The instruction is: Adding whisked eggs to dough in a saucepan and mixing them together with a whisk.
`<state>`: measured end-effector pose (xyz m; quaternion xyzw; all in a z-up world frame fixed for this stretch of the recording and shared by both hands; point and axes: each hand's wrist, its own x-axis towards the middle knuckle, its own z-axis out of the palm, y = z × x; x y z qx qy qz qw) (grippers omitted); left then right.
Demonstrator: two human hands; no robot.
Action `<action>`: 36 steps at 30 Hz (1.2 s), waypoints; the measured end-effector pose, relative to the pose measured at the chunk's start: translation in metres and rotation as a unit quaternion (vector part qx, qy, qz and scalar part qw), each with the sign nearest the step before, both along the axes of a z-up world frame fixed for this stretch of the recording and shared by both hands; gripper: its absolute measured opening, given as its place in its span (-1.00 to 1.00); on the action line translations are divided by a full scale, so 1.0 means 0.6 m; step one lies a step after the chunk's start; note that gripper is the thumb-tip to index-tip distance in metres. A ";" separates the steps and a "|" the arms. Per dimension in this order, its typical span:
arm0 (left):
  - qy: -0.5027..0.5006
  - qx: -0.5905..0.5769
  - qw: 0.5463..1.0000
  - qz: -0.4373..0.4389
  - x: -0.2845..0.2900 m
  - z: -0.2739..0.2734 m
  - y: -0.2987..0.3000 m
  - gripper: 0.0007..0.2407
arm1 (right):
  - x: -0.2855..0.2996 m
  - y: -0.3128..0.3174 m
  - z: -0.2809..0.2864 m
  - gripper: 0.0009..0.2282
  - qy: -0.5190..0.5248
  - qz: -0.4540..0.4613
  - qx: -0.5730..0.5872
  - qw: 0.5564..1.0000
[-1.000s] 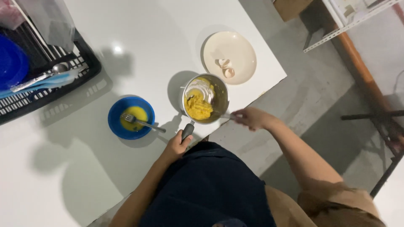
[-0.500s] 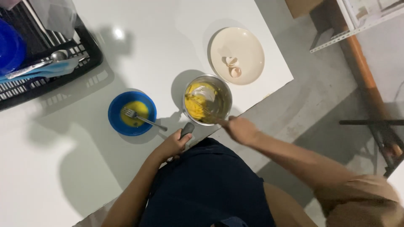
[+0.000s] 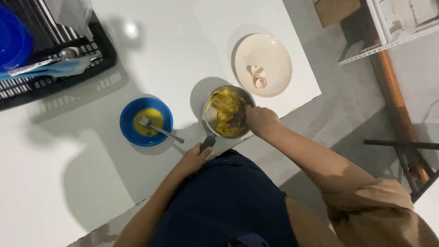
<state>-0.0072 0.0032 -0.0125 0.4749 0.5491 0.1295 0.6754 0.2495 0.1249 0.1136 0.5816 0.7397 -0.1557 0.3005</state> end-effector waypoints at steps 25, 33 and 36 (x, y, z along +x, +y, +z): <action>-0.016 0.078 0.996 -0.049 -0.013 -0.036 0.022 -0.63 | -0.045 0.037 0.047 -0.70 0.066 0.177 -0.161 0.969; -0.032 -0.081 0.994 -0.071 -0.030 0.076 0.049 -0.65 | -0.095 0.094 0.101 -0.70 -0.039 0.203 -0.050 0.977; -0.019 0.012 0.999 -0.043 -0.005 -0.007 0.014 -0.65 | -0.055 0.080 0.097 -0.72 -0.045 0.142 -0.027 0.988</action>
